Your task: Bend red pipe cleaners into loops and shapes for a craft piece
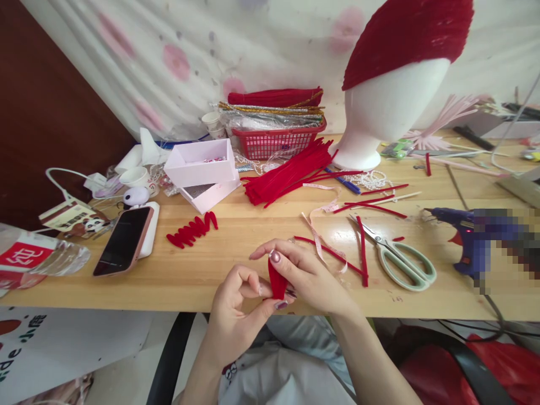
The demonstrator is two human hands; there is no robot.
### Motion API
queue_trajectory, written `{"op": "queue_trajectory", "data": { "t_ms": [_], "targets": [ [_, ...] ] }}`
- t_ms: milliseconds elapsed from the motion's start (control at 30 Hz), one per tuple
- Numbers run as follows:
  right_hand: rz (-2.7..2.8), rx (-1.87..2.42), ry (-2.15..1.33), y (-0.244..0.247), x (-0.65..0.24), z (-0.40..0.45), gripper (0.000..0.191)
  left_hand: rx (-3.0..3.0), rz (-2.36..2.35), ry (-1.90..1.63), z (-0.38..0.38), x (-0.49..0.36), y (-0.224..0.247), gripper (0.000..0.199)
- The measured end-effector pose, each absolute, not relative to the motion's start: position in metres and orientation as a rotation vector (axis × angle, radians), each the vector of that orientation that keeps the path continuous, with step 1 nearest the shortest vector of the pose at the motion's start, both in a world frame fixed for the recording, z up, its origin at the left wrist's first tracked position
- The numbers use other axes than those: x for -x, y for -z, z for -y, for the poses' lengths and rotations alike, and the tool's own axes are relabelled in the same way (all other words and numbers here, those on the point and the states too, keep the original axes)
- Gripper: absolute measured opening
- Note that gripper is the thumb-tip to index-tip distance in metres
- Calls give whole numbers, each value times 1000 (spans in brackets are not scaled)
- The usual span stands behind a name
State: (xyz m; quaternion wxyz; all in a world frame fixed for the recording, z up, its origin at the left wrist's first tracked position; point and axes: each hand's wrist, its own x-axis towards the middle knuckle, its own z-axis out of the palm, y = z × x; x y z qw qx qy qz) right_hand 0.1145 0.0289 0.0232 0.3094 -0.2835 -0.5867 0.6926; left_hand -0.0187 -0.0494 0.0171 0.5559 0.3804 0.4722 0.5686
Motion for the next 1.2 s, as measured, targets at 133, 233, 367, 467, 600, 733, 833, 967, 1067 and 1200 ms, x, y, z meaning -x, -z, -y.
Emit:
{"op": "queue_trajectory", "data": {
  "t_ms": [133,233,367,467,600,733,833,967,1067,1200],
  "targets": [
    [1406,904,-1704,-13,-114,-29,43,-923,-1180,-1380,47,19,-15,37],
    [1359,877,-1703,-6,-114,-30,47,-915,-1187,-1393,46,18,-13,39],
    [1328,807,-1703,-2,-115,-30,47,-874,-1128,-1392,46,15,-13,41],
    [1223,737,-1789,2,-114,-30,45,-857,-1064,-1393,45,13,-16,41],
    [1069,668,-1901,8,-111,-28,47,-879,-1005,-1402,44,10,-19,42],
    [1039,741,-1862,9,-111,-25,50,-875,-1025,-1393,43,9,-16,41],
    [1101,822,-1759,5,-113,-23,57,-857,-1061,-1372,43,8,-10,38],
    [1233,840,-1752,-2,-116,-19,57,-904,-1084,-1351,43,7,-1,34],
    [1296,845,-1793,-6,-119,-17,49,-995,-1167,-1336,42,10,3,29],
    [1304,828,-1876,-5,-123,-19,46,-1133,-1152,-1243,39,15,9,23]
  ]
}}
